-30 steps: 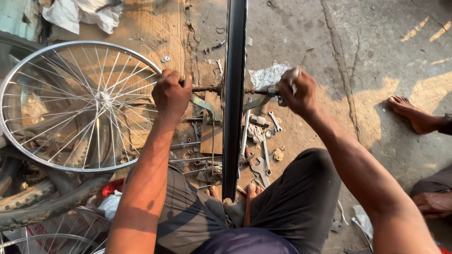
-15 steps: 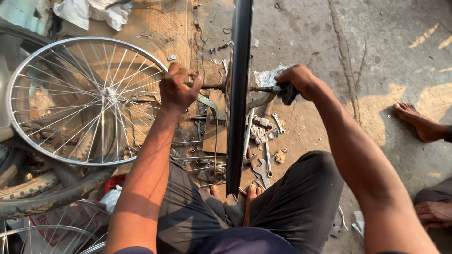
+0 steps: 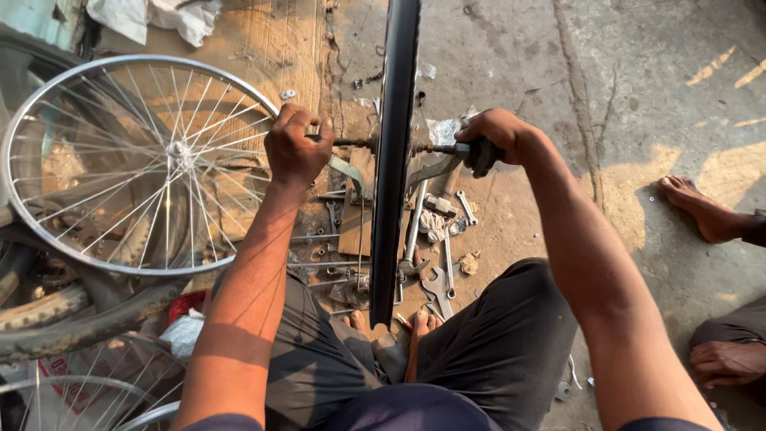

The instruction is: The person removes a bicycle tire from a wheel rim, then places the wheel onto a truing stand. They adjust the stand's clamps to secure the wheel and spin it to check alignment.

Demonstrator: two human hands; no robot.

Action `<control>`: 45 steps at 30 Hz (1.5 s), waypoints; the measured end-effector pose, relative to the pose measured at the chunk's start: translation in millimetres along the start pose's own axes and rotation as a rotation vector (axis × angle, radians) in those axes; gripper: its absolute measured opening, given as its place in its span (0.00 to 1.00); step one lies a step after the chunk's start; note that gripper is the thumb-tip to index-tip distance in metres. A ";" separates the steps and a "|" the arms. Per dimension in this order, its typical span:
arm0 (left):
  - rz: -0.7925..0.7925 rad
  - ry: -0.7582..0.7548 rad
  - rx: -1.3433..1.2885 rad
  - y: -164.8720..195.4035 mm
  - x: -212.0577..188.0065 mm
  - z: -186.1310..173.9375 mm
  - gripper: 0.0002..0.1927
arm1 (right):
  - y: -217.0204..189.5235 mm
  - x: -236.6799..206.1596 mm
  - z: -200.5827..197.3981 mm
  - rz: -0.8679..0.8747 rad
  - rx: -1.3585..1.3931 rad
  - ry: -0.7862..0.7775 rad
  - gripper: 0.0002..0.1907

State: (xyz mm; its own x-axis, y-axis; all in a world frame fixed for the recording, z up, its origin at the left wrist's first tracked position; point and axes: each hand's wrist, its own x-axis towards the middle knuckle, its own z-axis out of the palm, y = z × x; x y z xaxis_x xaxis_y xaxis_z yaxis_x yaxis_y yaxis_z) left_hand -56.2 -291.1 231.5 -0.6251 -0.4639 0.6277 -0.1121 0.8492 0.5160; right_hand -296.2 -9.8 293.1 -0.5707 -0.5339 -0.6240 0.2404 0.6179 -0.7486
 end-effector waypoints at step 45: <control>0.306 -0.712 0.205 52.7 7.5 17.3 0.17 | 41.8 -35.0 147.5 -0.557 0.099 0.520 0.13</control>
State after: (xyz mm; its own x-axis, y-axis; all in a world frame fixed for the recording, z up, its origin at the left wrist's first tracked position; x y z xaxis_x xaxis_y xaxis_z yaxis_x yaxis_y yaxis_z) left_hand -80.2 -245.4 253.3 -0.9861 0.0103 0.1659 0.0473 0.9742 0.2205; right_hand -150.3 -50.4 250.6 -0.9181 -0.3959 0.0183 -0.1353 0.2698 -0.9534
